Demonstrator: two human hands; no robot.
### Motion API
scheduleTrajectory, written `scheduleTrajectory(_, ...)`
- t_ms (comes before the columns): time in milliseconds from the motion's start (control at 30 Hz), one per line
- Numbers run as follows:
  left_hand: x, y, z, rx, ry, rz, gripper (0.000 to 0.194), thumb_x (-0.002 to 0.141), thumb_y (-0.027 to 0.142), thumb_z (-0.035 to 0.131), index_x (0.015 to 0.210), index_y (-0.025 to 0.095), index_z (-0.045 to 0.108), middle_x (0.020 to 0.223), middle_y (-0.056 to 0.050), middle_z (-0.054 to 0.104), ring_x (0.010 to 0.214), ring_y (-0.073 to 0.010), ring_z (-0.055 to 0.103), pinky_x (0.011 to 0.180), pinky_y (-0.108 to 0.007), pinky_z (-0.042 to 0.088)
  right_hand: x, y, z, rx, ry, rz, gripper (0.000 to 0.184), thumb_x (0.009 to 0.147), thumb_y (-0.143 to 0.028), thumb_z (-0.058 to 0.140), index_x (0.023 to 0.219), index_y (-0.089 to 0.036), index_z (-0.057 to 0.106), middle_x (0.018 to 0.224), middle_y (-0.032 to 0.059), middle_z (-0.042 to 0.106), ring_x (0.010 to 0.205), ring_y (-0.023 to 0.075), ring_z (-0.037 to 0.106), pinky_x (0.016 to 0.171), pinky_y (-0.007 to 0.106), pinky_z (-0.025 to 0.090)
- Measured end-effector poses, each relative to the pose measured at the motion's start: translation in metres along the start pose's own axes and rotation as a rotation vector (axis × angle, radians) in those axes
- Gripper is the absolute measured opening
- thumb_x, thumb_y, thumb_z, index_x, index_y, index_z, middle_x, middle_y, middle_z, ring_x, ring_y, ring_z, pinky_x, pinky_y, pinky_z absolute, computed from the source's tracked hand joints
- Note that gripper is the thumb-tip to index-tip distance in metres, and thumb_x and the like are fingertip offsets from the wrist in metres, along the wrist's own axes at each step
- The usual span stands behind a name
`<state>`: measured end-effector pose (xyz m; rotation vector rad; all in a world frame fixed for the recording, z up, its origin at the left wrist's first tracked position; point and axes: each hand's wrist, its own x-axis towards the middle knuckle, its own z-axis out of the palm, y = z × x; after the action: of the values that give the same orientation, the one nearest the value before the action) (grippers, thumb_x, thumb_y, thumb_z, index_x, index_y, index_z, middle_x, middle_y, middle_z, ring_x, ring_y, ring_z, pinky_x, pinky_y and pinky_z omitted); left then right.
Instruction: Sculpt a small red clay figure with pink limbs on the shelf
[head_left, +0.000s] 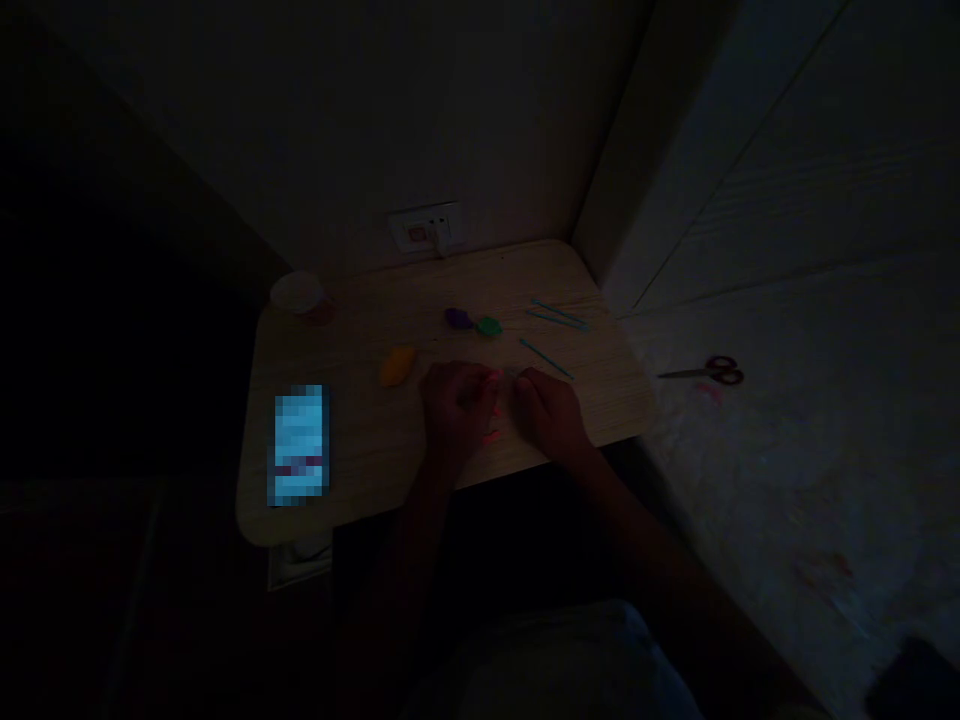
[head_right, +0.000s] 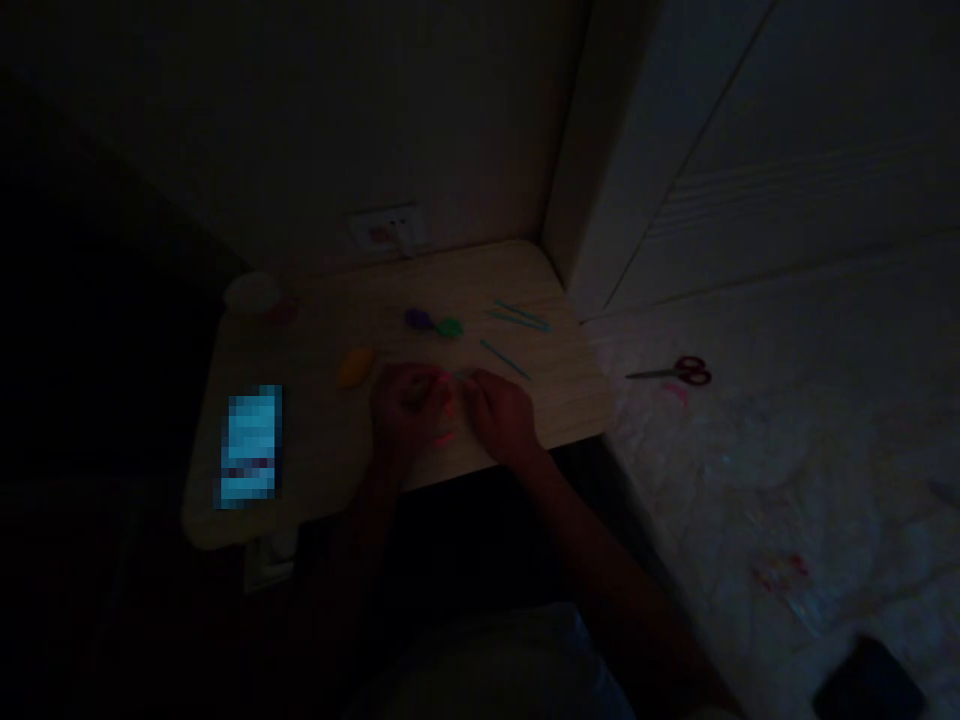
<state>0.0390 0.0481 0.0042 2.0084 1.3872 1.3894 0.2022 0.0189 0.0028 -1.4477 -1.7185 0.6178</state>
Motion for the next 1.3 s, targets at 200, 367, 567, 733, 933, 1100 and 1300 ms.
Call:
scheduleTrajectory(200, -0.002, -0.002, 0.000, -0.108, 0.007, -0.079, 0.009, 0.092, 0.028, 0.069, 0.097, 0.023, 0.076, 0.096, -0.004, 0.077, 0.095, -0.0197, 0.069, 0.092, -0.037, 0.054, 0.000, 0.003, -0.002, 0.155, 0.078, 0.005, 0.045, 0.107, -0.048, 0.034, 0.076, -0.023, 0.054, 0.068, 0.0012, 0.058, 0.065, 0.0182, 0.055, 0.064, 0.031, 0.039)
scheduleTrajectory(367, -0.004, -0.003, 0.001, -0.255, -0.060, -0.249, 0.018, 0.095, 0.034, 0.065, 0.104, 0.022, 0.075, 0.102, -0.006, 0.077, 0.094, -0.0192, 0.073, 0.087, -0.033, 0.059, 0.000, 0.004, -0.002, 0.138, 0.027, 0.028, 0.044, 0.107, -0.049, 0.033, 0.081, -0.023, 0.058, 0.071, 0.0026, 0.061, 0.069, 0.0195, 0.058, 0.066, 0.032, 0.041)
scheduleTrajectory(567, -0.004, -0.004, 0.001, -0.314, -0.124, -0.286, 0.018, 0.096, 0.027, 0.059, 0.106, 0.022, 0.072, 0.101, -0.006, 0.079, 0.094, -0.0191, 0.074, 0.086, -0.032, 0.060, 0.000, 0.003, -0.002, 0.097, 0.004, 0.017, 0.040, 0.106, -0.043, 0.036, 0.080, -0.023, 0.059, 0.072, 0.0033, 0.062, 0.068, 0.0199, 0.059, 0.065, 0.031, 0.041)
scheduleTrajectory(733, -0.003, -0.008, 0.002, -0.351, -0.164, -0.318, 0.018, 0.095, 0.022, 0.054, 0.103, 0.021, 0.071, 0.100, -0.005, 0.079, 0.094, -0.0189, 0.075, 0.088, -0.033, 0.061, 0.000, 0.003, -0.001, 0.048, 0.004, -0.001, 0.037, 0.106, -0.038, 0.038, 0.081, -0.022, 0.059, 0.073, 0.0035, 0.064, 0.068, 0.0194, 0.059, 0.064, 0.031, 0.038)
scheduleTrajectory(933, -0.003, -0.010, 0.004, -0.366, -0.205, -0.306, 0.012, 0.091, 0.027, 0.064, 0.100, 0.021, 0.070, 0.096, -0.006, 0.078, 0.089, -0.0198, 0.075, 0.082, -0.033, 0.061, 0.000, 0.003, -0.001, 0.018, -0.011, -0.009, 0.037, 0.106, -0.039, 0.040, 0.078, -0.022, 0.058, 0.072, 0.0033, 0.064, 0.065, 0.0185, 0.057, 0.062, 0.030, 0.036)
scheduleTrajectory(1100, -0.002, -0.008, 0.007, -0.406, -0.179, -0.347, 0.017, 0.091, 0.036, 0.067, 0.100, 0.022, 0.068, 0.092, -0.005, 0.078, 0.083, -0.0188, 0.075, 0.076, -0.031, 0.061, 0.000, 0.002, -0.002, 0.038, -0.008, -0.012, 0.037, 0.105, -0.038, 0.040, 0.077, -0.022, 0.057, 0.069, 0.0024, 0.061, 0.064, 0.0182, 0.056, 0.061, 0.031, 0.035)
scheduleTrajectory(1300, -0.001, -0.012, 0.007, -0.426, -0.159, -0.408, 0.021, 0.089, 0.041, 0.071, 0.095, 0.022, 0.065, 0.089, -0.004, 0.077, 0.081, -0.0181, 0.075, 0.072, -0.029, 0.060, 0.002, 0.010, -0.010, 0.035, -0.033, -0.022, 0.026, 0.102, -0.040, 0.047, 0.090, -0.022, 0.062, 0.074, 0.0025, 0.065, 0.068, 0.0198, 0.060, 0.063, 0.031, 0.038)
